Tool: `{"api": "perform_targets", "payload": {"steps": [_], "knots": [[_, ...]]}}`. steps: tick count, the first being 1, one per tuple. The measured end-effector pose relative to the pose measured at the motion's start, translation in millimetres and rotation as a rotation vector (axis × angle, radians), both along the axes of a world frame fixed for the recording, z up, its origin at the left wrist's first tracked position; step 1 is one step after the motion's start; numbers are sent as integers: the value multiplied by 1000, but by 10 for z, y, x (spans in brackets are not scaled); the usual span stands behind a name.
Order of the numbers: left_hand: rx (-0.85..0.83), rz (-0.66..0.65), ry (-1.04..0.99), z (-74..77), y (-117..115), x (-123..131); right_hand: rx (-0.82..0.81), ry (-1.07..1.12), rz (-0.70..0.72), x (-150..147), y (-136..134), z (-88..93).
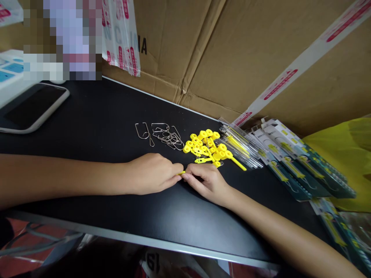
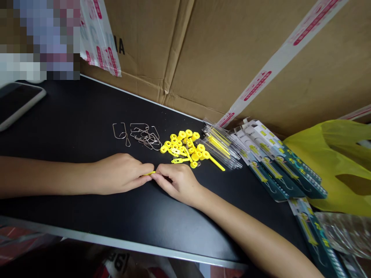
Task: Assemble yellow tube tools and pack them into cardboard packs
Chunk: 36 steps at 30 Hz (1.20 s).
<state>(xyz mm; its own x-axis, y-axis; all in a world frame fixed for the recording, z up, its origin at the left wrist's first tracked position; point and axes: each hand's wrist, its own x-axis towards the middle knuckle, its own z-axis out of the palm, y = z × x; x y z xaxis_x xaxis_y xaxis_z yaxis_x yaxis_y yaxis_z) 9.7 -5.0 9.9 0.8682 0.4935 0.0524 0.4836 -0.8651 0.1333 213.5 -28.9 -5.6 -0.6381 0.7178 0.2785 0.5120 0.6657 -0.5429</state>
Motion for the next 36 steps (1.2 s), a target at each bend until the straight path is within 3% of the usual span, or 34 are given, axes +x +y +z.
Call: {"api": "perform_targets", "payload": {"steps": [14, 36], "knots": [[-26, 26, -3, -6, 0, -2, 83, 20, -12, 10, -8, -24], [-47, 28, -33, 1, 1, -7, 29, -41, -29, -3, -1, -13]]}}
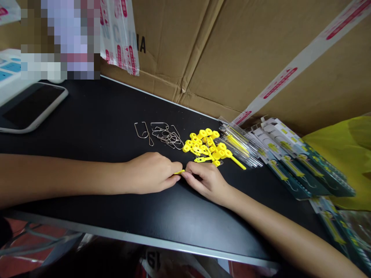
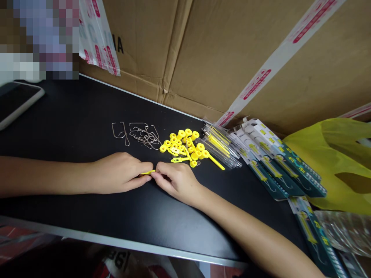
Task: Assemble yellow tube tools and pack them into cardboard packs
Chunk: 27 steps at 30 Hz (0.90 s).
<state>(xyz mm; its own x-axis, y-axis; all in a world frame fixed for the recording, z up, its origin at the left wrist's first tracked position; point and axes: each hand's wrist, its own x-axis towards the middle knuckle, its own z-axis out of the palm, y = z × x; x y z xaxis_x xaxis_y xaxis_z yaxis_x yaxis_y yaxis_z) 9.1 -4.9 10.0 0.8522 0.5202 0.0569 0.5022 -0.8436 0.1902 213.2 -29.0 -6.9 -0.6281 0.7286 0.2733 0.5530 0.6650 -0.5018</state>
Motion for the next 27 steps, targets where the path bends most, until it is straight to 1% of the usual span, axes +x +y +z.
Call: {"api": "perform_targets", "payload": {"steps": [13, 27], "knots": [[-46, 14, -7, 6, -8, -13, 4, 23, 27, -8, 10, -6], [-26, 7, -16, 9, 0, -7, 17, 27, 40, -14, 6, 5]]}}
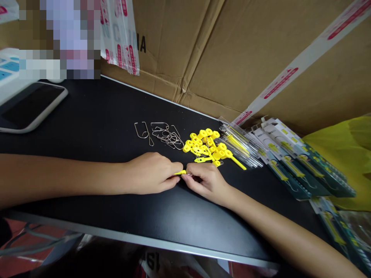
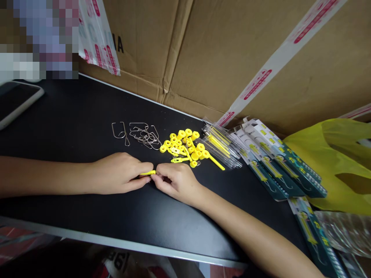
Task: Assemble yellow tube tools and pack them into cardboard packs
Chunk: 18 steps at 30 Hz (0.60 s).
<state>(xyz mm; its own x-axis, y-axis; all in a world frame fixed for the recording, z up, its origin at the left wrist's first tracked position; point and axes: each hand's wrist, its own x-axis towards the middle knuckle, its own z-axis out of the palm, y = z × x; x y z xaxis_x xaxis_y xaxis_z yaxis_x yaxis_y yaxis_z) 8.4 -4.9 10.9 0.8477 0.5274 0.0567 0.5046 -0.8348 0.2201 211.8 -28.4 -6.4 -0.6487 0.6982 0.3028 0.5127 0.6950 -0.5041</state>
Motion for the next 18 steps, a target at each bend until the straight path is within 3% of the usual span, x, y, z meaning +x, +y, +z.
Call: {"api": "perform_targets", "payload": {"steps": [18], "knots": [[2, -9, -3, -3, -10, -2, 0, -13, 12, 17, 1, -9]]}}
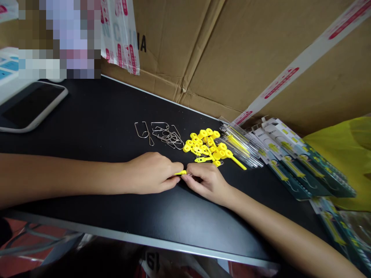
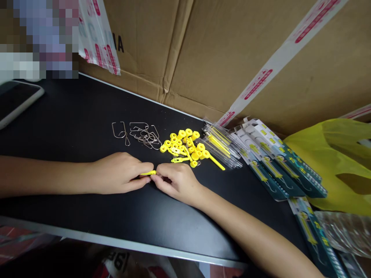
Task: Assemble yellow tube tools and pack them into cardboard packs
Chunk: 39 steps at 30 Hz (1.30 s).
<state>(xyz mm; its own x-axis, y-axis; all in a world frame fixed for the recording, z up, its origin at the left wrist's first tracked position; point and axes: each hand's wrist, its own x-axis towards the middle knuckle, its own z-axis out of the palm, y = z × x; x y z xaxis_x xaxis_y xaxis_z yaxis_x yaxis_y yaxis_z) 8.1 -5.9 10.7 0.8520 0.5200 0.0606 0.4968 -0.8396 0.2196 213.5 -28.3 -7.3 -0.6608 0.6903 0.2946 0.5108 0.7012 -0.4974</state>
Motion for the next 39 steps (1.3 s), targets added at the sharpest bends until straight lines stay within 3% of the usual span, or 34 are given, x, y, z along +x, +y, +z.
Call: {"api": "perform_targets", "payload": {"steps": [39], "knots": [[20, -11, 16, -2, 3, 5, -11, 9, 14, 13, 0, -12]]}}
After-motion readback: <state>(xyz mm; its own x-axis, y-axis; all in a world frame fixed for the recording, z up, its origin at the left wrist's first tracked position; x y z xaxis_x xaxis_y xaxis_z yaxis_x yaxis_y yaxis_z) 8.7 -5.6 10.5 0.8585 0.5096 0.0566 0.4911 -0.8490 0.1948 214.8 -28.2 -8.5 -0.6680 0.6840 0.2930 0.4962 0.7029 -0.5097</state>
